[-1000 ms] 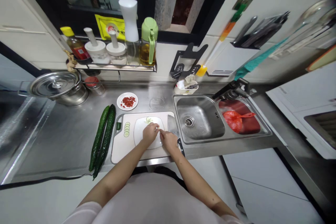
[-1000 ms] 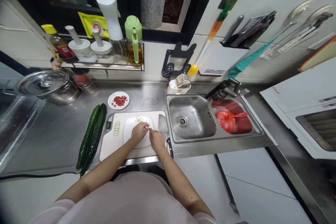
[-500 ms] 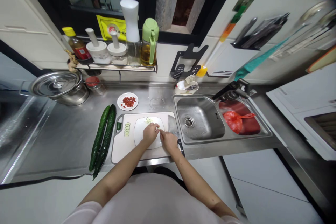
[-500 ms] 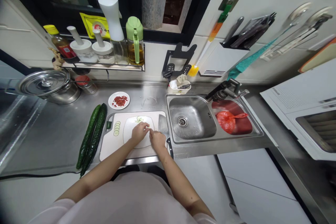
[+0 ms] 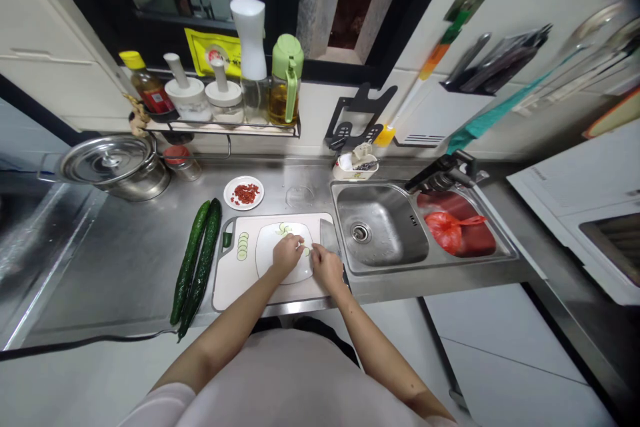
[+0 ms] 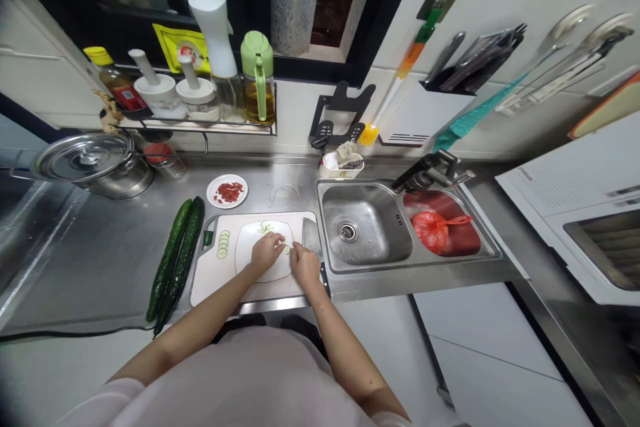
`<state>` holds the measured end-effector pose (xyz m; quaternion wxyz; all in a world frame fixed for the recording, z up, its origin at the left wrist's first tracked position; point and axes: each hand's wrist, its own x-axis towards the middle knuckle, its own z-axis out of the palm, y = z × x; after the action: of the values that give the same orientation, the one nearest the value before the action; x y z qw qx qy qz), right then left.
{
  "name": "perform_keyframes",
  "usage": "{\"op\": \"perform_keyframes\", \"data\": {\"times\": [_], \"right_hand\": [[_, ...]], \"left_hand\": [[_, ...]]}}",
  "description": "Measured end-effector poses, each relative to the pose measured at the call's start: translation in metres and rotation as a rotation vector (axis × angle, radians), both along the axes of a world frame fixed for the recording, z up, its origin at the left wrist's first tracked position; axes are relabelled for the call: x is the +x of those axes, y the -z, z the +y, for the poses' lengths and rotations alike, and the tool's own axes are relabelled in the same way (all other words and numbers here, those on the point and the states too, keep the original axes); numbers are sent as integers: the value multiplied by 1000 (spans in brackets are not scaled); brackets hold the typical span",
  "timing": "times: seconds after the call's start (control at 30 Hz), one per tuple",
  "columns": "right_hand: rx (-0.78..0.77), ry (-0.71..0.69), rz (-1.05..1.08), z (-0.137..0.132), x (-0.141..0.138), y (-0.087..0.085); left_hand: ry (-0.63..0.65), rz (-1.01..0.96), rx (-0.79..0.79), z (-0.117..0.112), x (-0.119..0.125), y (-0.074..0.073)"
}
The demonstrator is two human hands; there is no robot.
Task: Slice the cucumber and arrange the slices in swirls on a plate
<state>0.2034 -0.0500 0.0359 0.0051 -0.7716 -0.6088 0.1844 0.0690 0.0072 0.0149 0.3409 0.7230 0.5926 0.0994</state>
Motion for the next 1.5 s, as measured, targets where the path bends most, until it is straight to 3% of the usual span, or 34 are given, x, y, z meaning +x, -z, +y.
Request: {"op": "perform_keyframes", "data": {"times": [0.4,0.63,0.8,0.97,1.2,1.33,1.5], "right_hand": [[45,41,68,-8,2,5],[64,90,85,-8,8,4],[103,105,115,-7,12,4],[193,93,207,-2,15,3],[275,95,313,1,16,4],[295,80,339,1,13,4],[336,43,349,0,10,1]], "left_hand": [[-39,-73,-9,-2,0,2],[-142,-157,34,-7,-11,-7],[-219,-216,63,-29,-34,-13],[-336,-225,136,-52,-74,-12],[-587,-34,134,-57,-137,-4],[-622,71,86,-52,-148,-3],[-609,191,15,-46,-140,-3]]}}
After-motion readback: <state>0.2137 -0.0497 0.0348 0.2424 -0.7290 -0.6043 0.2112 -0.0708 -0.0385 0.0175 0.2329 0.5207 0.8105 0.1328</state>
